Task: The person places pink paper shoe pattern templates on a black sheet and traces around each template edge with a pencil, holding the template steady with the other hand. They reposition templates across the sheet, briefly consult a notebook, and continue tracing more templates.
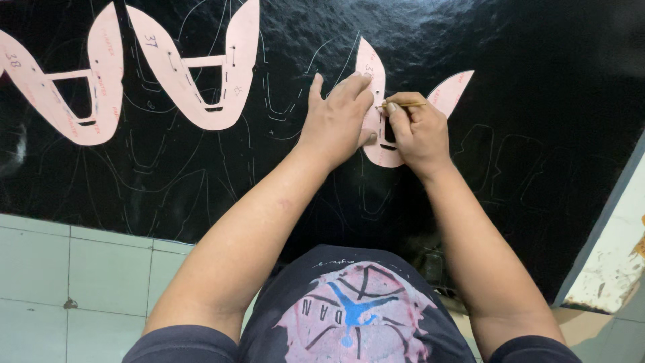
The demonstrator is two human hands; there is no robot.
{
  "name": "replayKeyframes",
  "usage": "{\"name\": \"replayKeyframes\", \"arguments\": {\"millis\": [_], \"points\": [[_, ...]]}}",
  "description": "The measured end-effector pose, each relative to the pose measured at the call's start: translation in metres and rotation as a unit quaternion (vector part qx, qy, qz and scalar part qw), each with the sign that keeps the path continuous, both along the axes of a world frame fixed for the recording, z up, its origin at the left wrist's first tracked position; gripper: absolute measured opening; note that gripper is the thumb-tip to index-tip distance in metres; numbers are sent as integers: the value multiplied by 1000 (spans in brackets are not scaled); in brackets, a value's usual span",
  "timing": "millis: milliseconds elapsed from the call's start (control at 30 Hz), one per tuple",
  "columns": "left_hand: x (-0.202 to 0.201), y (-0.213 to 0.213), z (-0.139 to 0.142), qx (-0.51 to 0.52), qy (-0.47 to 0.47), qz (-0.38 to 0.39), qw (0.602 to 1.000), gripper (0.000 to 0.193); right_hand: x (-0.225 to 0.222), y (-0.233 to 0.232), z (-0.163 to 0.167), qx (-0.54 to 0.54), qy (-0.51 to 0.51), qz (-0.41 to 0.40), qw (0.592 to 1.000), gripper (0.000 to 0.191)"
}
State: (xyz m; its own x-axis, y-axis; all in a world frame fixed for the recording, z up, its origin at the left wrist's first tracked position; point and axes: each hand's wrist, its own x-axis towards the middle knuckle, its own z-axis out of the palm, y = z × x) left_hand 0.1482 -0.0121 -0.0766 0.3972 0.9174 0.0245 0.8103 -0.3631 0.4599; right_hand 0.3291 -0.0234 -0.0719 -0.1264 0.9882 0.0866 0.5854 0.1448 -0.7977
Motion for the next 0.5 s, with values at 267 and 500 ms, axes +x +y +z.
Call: {"name": "replayKeyframes", "arguments": {"millis": [267,500], "points": [[2,0,4,-12,-14,0,1000,63,9,-3,6,-10,-5,11,1000,13],[2,1,1,-17,-24,5,1000,61,10,-13,2,-6,4,-11,1000,13]]}}
